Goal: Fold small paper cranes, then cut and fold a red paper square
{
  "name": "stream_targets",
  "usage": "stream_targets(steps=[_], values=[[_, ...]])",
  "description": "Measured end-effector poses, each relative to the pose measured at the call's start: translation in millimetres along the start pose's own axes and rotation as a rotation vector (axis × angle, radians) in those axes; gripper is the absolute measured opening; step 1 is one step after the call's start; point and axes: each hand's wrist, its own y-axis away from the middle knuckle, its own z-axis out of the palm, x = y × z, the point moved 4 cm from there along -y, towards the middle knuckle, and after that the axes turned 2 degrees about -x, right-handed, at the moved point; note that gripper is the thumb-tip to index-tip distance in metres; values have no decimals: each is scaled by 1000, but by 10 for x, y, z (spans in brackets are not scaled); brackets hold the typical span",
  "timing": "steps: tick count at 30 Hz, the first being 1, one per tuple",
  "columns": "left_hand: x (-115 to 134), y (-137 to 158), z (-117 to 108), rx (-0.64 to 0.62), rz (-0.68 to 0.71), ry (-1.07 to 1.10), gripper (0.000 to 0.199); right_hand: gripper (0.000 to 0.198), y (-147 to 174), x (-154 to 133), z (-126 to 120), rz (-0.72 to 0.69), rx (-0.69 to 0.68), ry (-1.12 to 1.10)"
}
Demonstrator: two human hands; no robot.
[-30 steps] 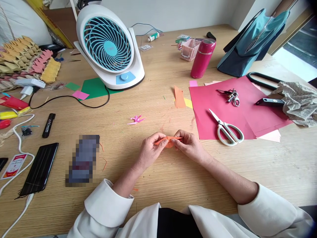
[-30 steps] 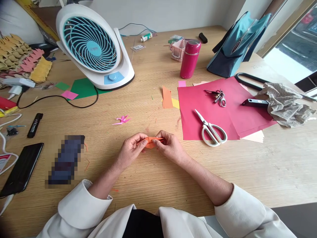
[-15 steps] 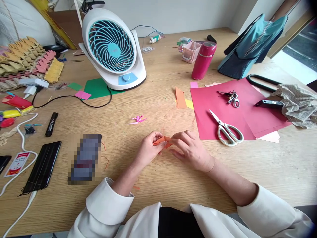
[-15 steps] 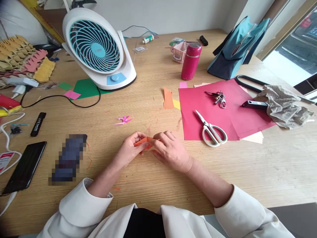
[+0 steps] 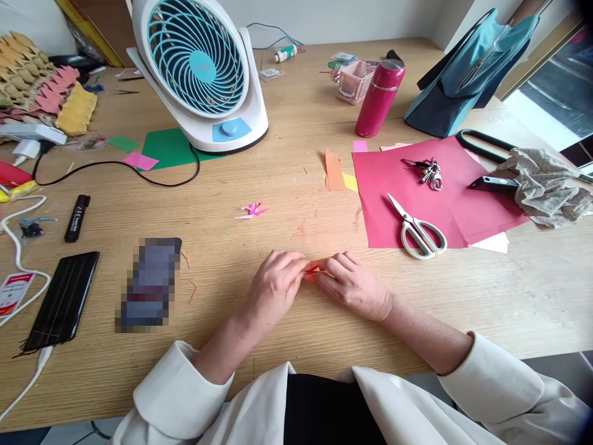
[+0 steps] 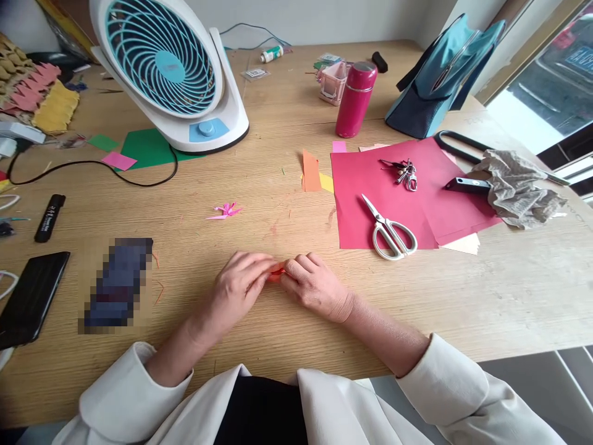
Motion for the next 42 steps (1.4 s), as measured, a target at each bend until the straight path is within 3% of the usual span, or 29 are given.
stream_targets(steps=[4, 10, 21, 26, 34, 42], values=[[55, 160, 102, -37, 188, 9, 35, 21, 3, -16, -3, -36, -32, -13], [56, 170, 140, -63, 182, -48, 34, 26, 0, 13, 14, 1, -88, -80], [119, 141, 154, -3, 192, -76, 16, 21, 23, 69, 27, 66, 25, -235], [131, 65, 159, -21, 128, -115, 8, 23, 29, 90, 42, 105, -1, -305], [75, 35, 177, -9, 11, 46, 9, 19, 7, 158, 50, 223, -38, -461], [51, 65, 197, 11, -84, 85, 12, 19, 27, 165, 51, 266, -66, -457]])
